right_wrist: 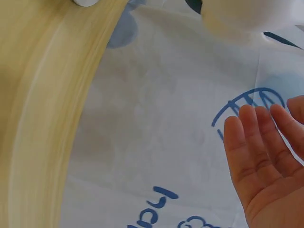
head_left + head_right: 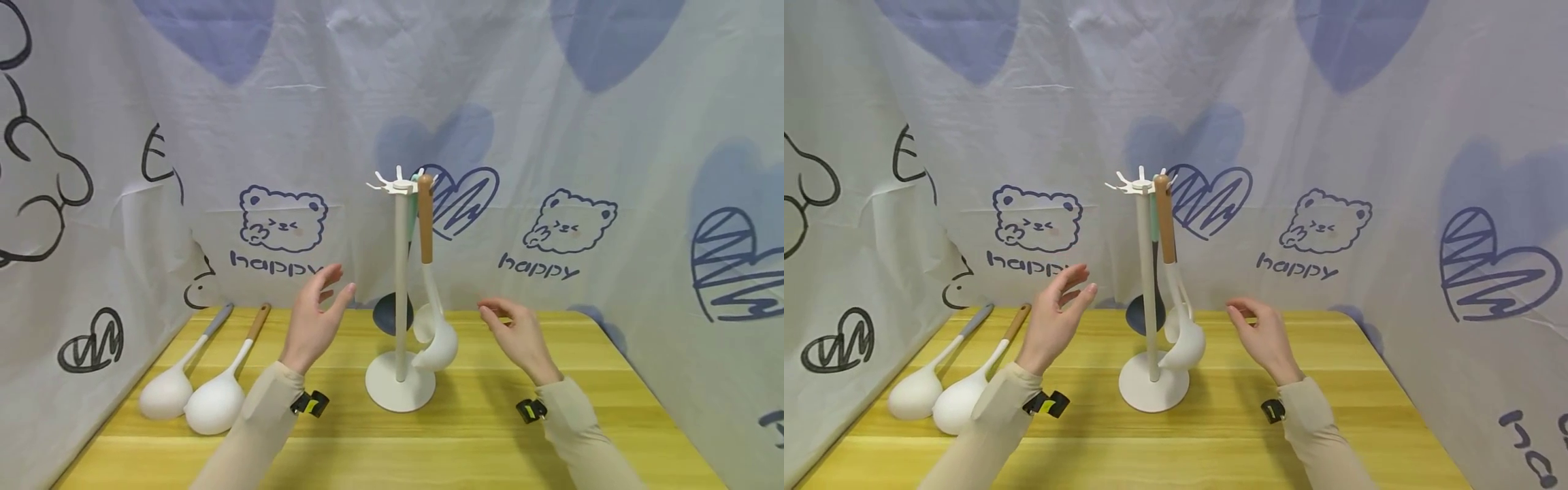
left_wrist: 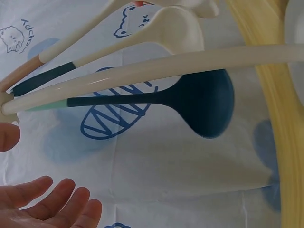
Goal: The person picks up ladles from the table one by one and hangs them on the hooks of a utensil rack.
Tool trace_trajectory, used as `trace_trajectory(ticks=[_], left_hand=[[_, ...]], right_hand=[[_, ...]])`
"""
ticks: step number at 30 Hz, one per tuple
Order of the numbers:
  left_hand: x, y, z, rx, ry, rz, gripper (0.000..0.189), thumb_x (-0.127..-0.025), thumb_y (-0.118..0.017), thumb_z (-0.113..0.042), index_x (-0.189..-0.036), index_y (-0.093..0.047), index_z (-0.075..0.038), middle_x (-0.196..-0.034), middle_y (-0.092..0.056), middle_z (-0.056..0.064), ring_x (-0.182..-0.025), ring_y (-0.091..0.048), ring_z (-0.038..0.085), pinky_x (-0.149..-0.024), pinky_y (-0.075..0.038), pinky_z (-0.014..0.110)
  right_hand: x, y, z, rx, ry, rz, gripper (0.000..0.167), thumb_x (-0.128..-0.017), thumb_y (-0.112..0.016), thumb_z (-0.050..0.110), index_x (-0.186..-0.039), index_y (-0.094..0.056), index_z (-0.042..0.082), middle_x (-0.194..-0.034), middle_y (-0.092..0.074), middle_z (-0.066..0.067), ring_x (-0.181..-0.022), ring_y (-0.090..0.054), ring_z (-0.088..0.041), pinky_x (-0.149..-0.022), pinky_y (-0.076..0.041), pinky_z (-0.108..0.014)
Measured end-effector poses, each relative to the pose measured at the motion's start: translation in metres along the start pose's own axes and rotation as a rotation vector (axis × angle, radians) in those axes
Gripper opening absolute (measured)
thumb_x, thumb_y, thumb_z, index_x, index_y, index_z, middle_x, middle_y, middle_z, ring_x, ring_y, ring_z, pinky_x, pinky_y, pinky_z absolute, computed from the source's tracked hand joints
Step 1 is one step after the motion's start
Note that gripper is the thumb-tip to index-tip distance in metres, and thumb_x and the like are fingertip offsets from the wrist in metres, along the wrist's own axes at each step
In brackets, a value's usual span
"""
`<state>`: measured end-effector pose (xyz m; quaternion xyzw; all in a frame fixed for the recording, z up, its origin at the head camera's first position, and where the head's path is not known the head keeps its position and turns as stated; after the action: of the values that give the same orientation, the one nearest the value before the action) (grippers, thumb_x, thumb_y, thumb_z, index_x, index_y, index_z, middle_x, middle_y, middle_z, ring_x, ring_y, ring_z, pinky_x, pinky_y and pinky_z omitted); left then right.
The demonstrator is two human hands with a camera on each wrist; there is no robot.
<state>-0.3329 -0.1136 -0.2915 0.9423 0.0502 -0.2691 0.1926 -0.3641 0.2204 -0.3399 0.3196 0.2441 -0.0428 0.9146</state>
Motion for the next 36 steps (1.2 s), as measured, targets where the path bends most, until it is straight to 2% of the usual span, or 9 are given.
trace_trajectory(ticks=[7, 12, 17, 21, 26, 31, 36], left_hand=[[0.018, 0.002, 0.016, 0.006, 0.049, 0.027, 0.055, -0.098, -0.059, -0.036, -0.146, -0.043, -0.014, -0.143, -0.052, 0.009, -0.132, -0.048, 0.026, -0.112, -0.040, 0.045], [0.027, 0.010, 0.024, 0.003, 0.058, 0.005, 0.054, -0.098, -0.060, -0.036, -0.144, -0.045, -0.014, -0.141, -0.054, 0.009, -0.131, -0.049, 0.027, -0.111, -0.040, 0.046], [0.034, 0.015, 0.035, -0.021, 0.069, 0.015, 0.052, -0.098, -0.059, -0.037, -0.143, -0.047, -0.013, -0.139, -0.056, 0.011, -0.129, -0.051, 0.028, -0.110, -0.041, 0.047], [0.039, 0.020, 0.040, -0.014, 0.063, 0.019, 0.048, -0.099, -0.058, -0.033, -0.140, -0.050, -0.011, -0.133, -0.059, 0.011, -0.123, -0.056, 0.027, -0.107, -0.045, 0.045], [0.041, 0.028, 0.044, -0.026, 0.064, 0.009, 0.042, -0.100, -0.057, -0.033, -0.136, -0.055, -0.012, -0.128, -0.064, 0.009, -0.115, -0.063, 0.022, -0.101, -0.050, 0.041], [0.038, 0.035, 0.051, -0.079, 0.067, 0.008, 0.040, -0.100, -0.055, -0.035, -0.131, -0.060, -0.010, -0.124, -0.067, 0.010, -0.109, -0.065, 0.024, -0.097, -0.052, 0.044], [0.036, 0.045, 0.063, -0.151, 0.100, 0.018, 0.043, -0.100, -0.055, -0.040, -0.128, -0.062, -0.009, -0.126, -0.066, 0.012, -0.113, -0.063, 0.029, -0.097, -0.052, 0.048]], right_hand=[[0.009, 0.001, -0.010, 0.032, 0.001, 0.006, 0.030, -0.100, -0.058, 0.026, -0.118, -0.068, 0.006, -0.116, -0.070, -0.012, -0.104, -0.066, -0.028, -0.084, -0.058, -0.046], [0.013, 0.001, -0.015, 0.073, -0.014, 0.025, 0.030, -0.100, -0.058, 0.027, -0.120, -0.067, 0.006, -0.118, -0.069, -0.012, -0.105, -0.065, -0.028, -0.086, -0.058, -0.047], [0.017, 0.001, -0.023, 0.118, -0.027, 0.041, 0.031, -0.100, -0.058, 0.027, -0.121, -0.067, 0.006, -0.120, -0.068, -0.013, -0.105, -0.065, -0.028, -0.086, -0.058, -0.044], [0.021, 0.000, -0.028, 0.169, -0.027, 0.086, 0.034, -0.100, -0.058, 0.026, -0.125, -0.065, 0.004, -0.125, -0.066, -0.016, -0.109, -0.064, -0.033, -0.090, -0.056, -0.049], [0.026, -0.003, -0.032, 0.253, -0.041, 0.155, 0.036, -0.099, -0.058, 0.025, -0.128, -0.062, 0.004, -0.129, -0.063, -0.019, -0.116, -0.060, -0.040, -0.096, -0.050, -0.057], [0.030, -0.004, -0.039, 0.272, -0.077, 0.167, 0.039, -0.100, -0.056, 0.030, -0.130, -0.061, 0.005, -0.130, -0.062, -0.020, -0.119, -0.058, -0.041, -0.098, -0.048, -0.057], [0.033, -0.008, -0.043, 0.282, -0.081, 0.185, 0.038, -0.100, -0.057, 0.029, -0.129, -0.062, 0.006, -0.129, -0.063, -0.019, -0.118, -0.059, -0.040, -0.097, -0.049, -0.057]])
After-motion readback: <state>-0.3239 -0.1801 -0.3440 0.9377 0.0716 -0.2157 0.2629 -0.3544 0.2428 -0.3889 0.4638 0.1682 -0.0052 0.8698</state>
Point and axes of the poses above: each hand's wrist, its own x-axis away from the middle knuckle, its own y-axis out of the back of the hand, z = x × y, the point moved 8 cm from there along -x, towards the middle knuckle
